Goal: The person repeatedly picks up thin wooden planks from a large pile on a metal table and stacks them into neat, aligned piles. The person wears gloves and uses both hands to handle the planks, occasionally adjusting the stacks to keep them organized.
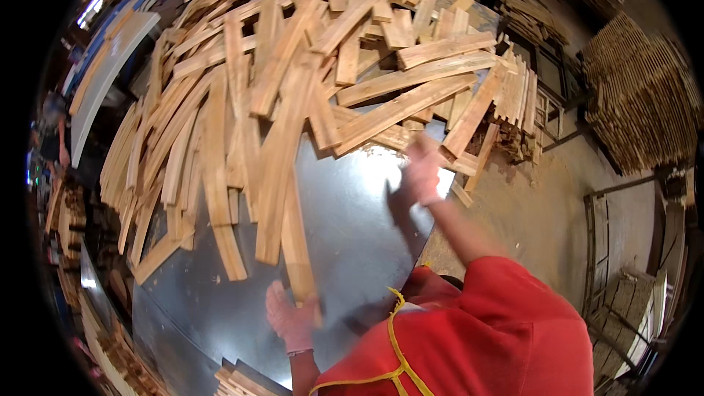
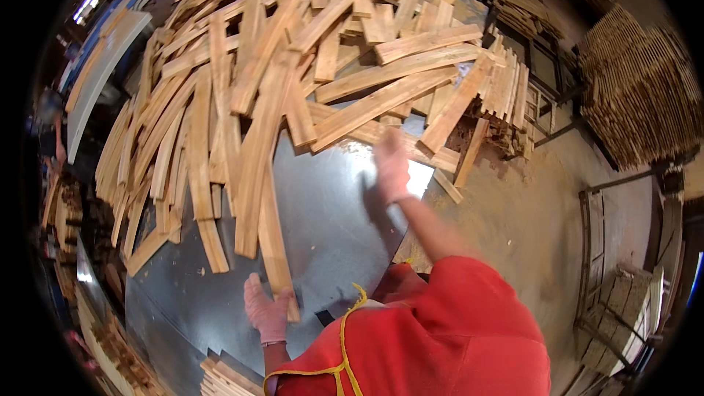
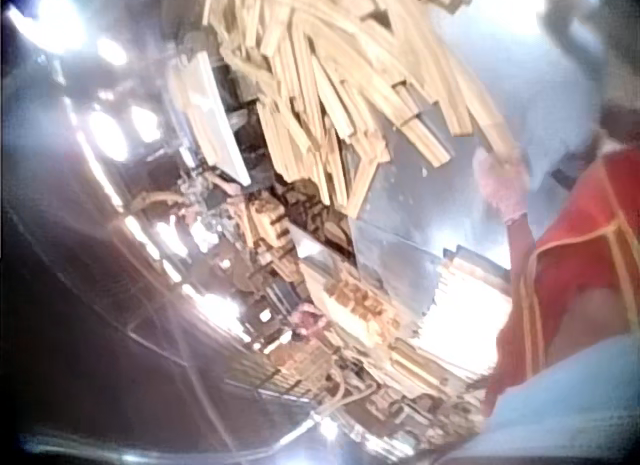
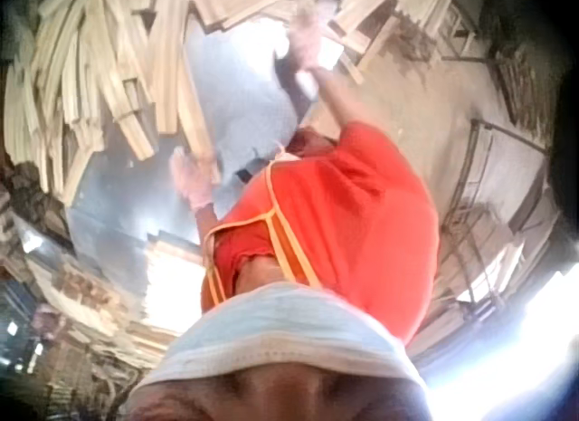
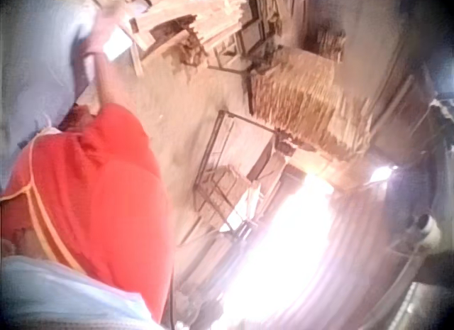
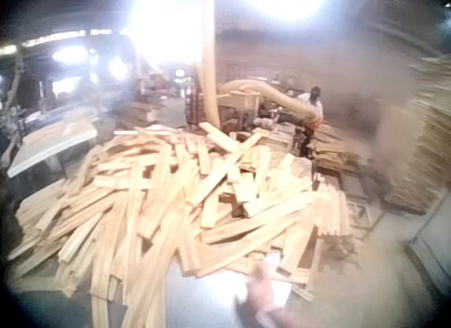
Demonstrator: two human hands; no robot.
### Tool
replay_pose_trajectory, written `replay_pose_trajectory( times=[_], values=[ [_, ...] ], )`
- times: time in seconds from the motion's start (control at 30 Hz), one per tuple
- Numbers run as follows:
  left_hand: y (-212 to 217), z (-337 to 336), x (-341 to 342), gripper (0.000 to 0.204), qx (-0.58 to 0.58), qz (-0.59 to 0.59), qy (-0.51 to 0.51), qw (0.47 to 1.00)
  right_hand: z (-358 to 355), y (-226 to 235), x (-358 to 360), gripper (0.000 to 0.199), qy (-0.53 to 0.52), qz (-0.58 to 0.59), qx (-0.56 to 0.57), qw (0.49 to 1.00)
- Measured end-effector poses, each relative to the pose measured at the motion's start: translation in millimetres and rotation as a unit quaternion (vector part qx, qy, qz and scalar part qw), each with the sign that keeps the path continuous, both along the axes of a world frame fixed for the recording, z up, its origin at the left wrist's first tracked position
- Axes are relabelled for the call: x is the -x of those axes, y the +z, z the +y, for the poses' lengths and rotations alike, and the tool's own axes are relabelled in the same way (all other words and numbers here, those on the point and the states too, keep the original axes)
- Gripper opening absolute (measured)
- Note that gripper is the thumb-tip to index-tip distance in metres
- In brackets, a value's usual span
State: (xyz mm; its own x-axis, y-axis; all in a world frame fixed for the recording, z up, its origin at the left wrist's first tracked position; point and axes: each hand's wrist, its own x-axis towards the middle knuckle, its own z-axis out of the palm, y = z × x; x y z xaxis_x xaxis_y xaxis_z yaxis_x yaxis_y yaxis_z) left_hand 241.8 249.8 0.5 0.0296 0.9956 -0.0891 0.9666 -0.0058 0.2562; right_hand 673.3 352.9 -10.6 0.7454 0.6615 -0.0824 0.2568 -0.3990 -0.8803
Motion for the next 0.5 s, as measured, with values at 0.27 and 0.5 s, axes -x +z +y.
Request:
replay_pose_trajectory(
  times=[0.27,0.5],
  values=[
    [-7.6,48.5,-57.1,0.105,0.108,0.017,0.040,0.993,-10.9,-43.6,-250.6,0.052,-0.247,0.467,-0.155,0.835],
    [29.3,-15.1,16.7,0.068,0.300,-0.482,0.169,0.806,-70.8,-15.2,-34.9,0.054,0.092,0.696,-0.183,0.688]
  ],
)
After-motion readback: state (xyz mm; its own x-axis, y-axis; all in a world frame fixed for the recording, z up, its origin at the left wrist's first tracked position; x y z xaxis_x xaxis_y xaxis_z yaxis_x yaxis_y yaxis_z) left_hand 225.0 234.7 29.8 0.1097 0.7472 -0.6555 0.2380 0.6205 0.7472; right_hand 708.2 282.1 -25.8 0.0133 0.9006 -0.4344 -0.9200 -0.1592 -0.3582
